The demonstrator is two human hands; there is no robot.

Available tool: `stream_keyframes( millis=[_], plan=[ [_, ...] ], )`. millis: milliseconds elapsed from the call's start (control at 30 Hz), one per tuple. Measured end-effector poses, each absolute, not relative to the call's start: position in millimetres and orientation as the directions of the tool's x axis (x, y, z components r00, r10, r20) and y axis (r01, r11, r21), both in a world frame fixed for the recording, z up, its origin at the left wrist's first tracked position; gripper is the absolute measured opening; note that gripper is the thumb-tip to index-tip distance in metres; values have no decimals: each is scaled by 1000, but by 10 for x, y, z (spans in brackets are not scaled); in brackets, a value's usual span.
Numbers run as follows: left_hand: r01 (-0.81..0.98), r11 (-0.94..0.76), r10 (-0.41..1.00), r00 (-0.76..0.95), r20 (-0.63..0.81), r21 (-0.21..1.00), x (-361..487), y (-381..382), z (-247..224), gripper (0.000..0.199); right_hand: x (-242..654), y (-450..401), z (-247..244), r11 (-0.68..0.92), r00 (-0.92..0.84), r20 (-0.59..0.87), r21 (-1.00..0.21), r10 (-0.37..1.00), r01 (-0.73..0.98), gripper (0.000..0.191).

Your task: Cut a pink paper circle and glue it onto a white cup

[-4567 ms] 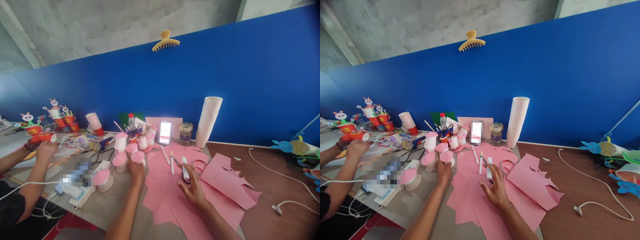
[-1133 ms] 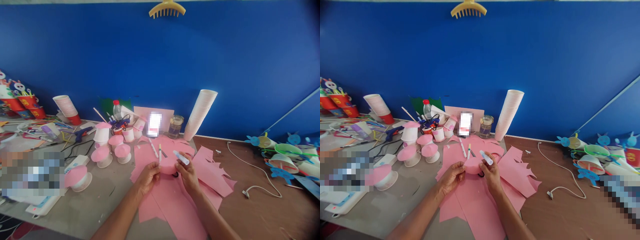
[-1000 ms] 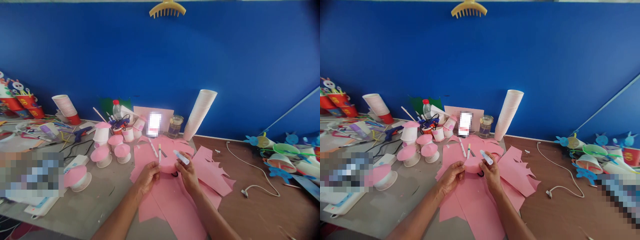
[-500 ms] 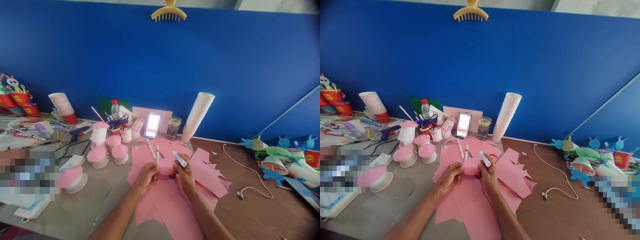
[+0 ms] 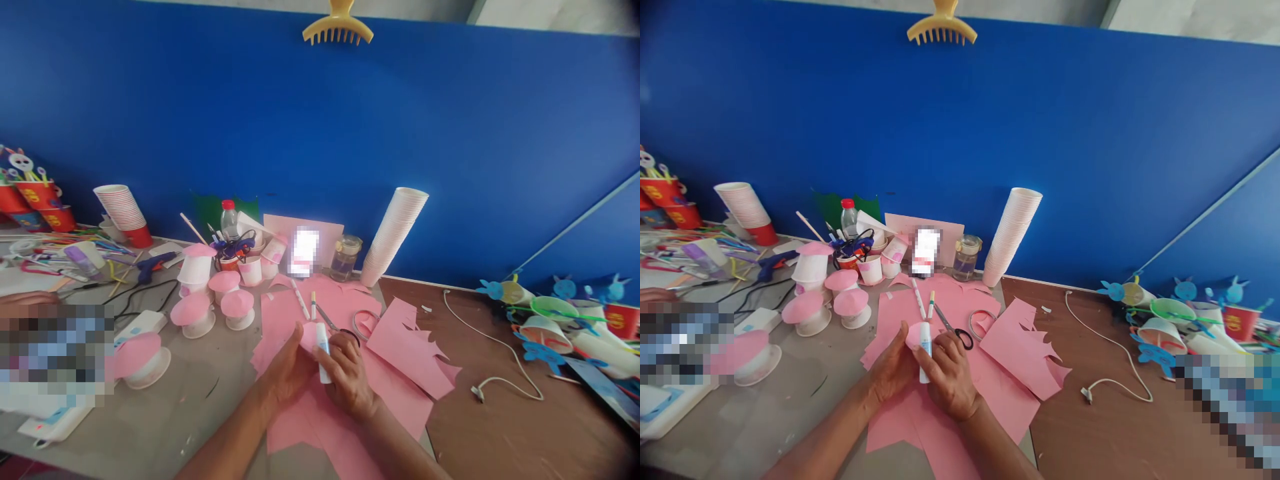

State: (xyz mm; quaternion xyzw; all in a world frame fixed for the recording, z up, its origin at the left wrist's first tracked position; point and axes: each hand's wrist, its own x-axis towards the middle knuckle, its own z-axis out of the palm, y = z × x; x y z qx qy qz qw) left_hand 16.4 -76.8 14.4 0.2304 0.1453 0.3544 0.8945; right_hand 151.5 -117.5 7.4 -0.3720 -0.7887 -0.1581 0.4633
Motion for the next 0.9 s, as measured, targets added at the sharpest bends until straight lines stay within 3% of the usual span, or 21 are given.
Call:
stream_keyframes(
  millis=[100,200,367,467,633,900],
  plan=[
    [-628,642,735,667,-121,440,142,-743,131,38,1416,-1177,73,709,-325,831,-114,452,696,57],
    [-634,645,748,638,-183,427,123,-712,113,28,1413,-1200,11,724,-278,822,-217,498,655,56],
    [-658,466,862,489,-135,592,171,-719,84,37,1492,-1243,-82,647,0,781,-517,624,561,46],
    [-648,355,914,392,-105,674,213,-746,59,39,1522,-1242,-105,624,75,744,-606,664,494,37],
    [-599,395,893,429,-137,697,236,-785,34,41,1510,-1213,-134,550,146,723,-626,675,553,27],
    [-591,343,888,458,-46,730,267,-795,68,32,1477,-1176,-120,547,110,724,-603,681,581,24]
  ],
)
